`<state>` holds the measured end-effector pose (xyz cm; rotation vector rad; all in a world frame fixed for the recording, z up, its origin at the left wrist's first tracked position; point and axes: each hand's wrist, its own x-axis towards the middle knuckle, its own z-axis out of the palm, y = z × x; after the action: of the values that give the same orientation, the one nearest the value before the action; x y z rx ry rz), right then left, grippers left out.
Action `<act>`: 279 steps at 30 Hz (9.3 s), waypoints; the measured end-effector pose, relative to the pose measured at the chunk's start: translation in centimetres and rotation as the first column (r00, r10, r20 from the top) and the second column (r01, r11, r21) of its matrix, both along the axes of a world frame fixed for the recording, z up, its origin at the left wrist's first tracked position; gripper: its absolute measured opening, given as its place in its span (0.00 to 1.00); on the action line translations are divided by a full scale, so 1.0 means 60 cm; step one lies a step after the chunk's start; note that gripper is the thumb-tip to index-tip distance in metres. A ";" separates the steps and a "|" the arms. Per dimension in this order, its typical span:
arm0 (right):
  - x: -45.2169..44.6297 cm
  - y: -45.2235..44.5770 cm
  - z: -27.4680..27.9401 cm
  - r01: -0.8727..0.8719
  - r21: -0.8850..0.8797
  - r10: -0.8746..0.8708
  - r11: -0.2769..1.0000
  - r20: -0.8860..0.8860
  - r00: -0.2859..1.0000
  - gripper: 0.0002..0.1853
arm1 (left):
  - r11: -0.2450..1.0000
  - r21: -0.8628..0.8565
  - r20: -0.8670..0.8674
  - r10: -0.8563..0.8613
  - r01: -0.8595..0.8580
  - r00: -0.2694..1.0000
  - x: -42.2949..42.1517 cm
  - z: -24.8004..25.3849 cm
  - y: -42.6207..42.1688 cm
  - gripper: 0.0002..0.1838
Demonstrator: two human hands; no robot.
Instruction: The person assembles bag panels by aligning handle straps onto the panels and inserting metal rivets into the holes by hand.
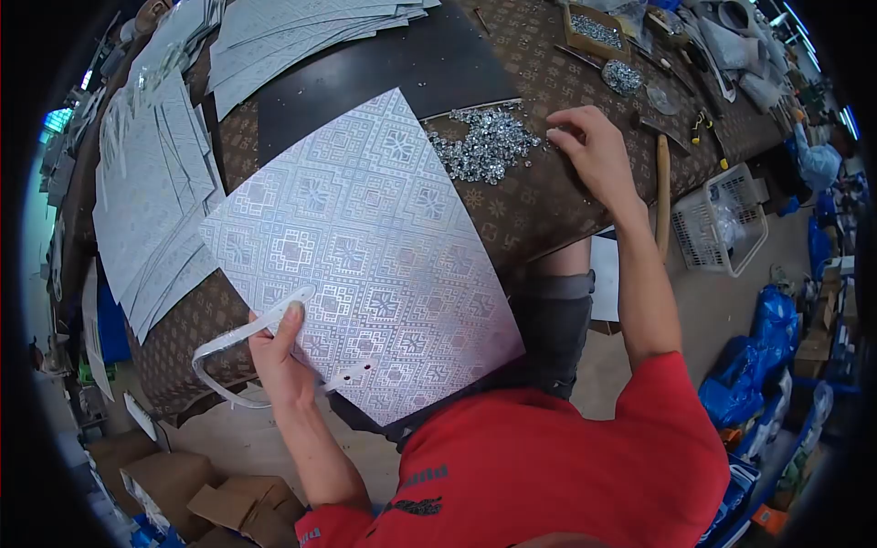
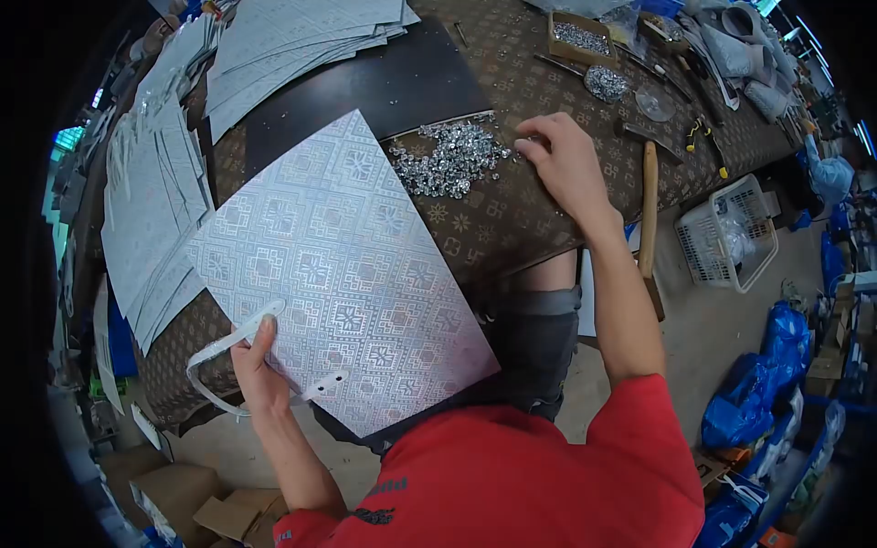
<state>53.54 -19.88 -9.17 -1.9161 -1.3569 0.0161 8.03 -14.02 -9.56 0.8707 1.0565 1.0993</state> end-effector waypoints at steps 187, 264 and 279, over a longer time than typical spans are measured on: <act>-0.437 0.102 0.053 -0.667 0.124 0.658 0.735 -0.369 0.657 0.08 | 0.997 0.022 0.281 0.066 -0.075 0.957 0.041 -0.005 -0.037 0.20; -0.250 -0.028 0.064 -0.590 0.274 0.651 0.759 -0.334 0.682 0.15 | 0.804 0.431 -0.891 0.307 0.411 0.334 -0.135 0.056 0.023 0.39; 0.032 0.006 -0.030 0.066 -0.078 -0.063 0.995 0.041 0.997 0.07 | 0.462 0.732 -0.669 0.354 0.500 0.653 -0.047 0.017 -0.042 0.11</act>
<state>55.47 -19.54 -10.96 -2.0356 -1.3373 0.0015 5.23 -16.52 -8.51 2.4566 1.0074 1.2044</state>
